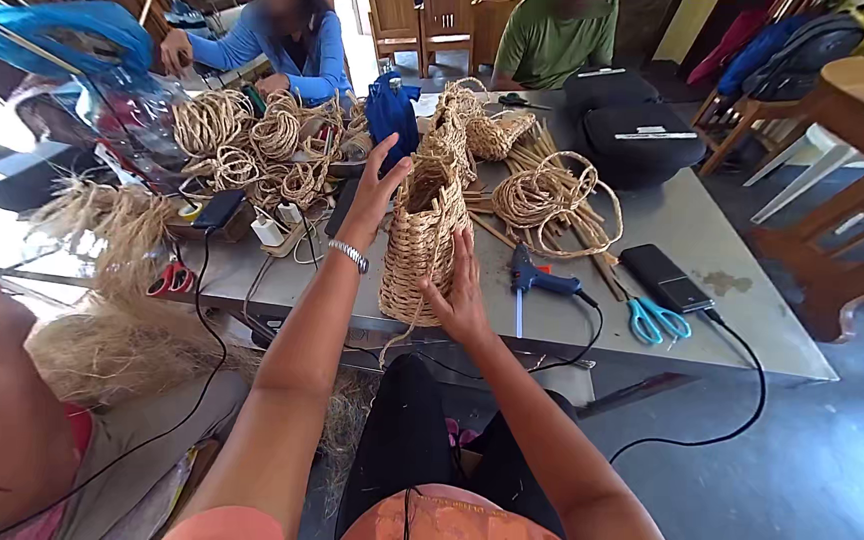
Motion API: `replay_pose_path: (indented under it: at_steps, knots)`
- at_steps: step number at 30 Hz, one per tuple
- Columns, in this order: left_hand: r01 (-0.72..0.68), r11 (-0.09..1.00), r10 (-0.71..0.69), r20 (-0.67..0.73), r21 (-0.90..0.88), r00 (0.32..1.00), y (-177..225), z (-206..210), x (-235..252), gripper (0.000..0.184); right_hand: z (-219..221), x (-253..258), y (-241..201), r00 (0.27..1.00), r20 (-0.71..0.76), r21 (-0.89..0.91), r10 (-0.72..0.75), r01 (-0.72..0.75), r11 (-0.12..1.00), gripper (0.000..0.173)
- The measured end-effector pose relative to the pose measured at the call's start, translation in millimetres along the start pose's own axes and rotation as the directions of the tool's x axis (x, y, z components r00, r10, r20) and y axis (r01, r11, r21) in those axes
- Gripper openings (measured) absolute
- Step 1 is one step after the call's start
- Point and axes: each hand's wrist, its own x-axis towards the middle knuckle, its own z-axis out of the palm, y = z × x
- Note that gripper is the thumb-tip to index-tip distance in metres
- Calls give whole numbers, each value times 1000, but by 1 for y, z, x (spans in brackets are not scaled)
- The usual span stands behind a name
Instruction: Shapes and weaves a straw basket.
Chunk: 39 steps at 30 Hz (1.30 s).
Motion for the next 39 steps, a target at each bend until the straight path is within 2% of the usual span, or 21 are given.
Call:
replay_pose_path:
  at_steps: [3,6,8,11,14,18,22,26,31,32,33,36,37,39]
  knots:
    - [57,998,-62,137,33,989,-2,1,20,71,2,-1,2,1000,-9,-16,7,-7,1000,115]
    - [125,991,-109,241,-55,964,-3,6,25,69,2,0,2,1000,-6,3,6,-6,1000,114]
    - [165,977,-127,254,-134,959,-1,11,20,65,0,-1,2,1000,2,29,14,-14,999,109]
    - [187,961,-152,180,-202,972,-2,15,13,66,-1,-6,1,999,-50,14,-9,10,1000,90]
    - [200,952,-199,26,-231,980,-4,16,9,67,-4,-8,3,986,-168,39,4,3,999,68]
    - [141,983,-152,-90,-117,984,-7,3,-5,67,-8,-8,4,964,-247,29,98,-94,995,52]
    - [31,998,-22,-152,53,988,-13,-8,-15,52,-6,-10,5,968,-236,-58,82,-98,994,48]
    - [-5,995,18,-136,97,991,-16,-11,-15,42,-5,-11,3,969,-232,-87,87,-109,990,50]
    - [3,985,31,-199,171,980,-20,-5,-10,46,-5,-10,4,961,-257,9,107,-108,994,47]
    - [3,984,35,-210,179,977,-21,-4,-10,46,-4,-9,4,960,-252,12,119,-119,993,48]
    - [4,982,40,-225,191,973,-21,-3,-12,46,-4,-9,3,960,-248,-3,132,-137,991,56]
    - [27,960,56,-283,280,958,-13,-3,-24,45,-4,-6,-5,961,-231,-110,152,-181,977,101]
    - [43,951,51,-292,308,955,-11,-5,-30,45,-4,-5,-6,965,-220,-142,144,-178,974,110]
    - [58,939,48,-295,340,954,-8,-11,-37,47,-5,-4,-7,972,-176,-157,154,-182,971,115]
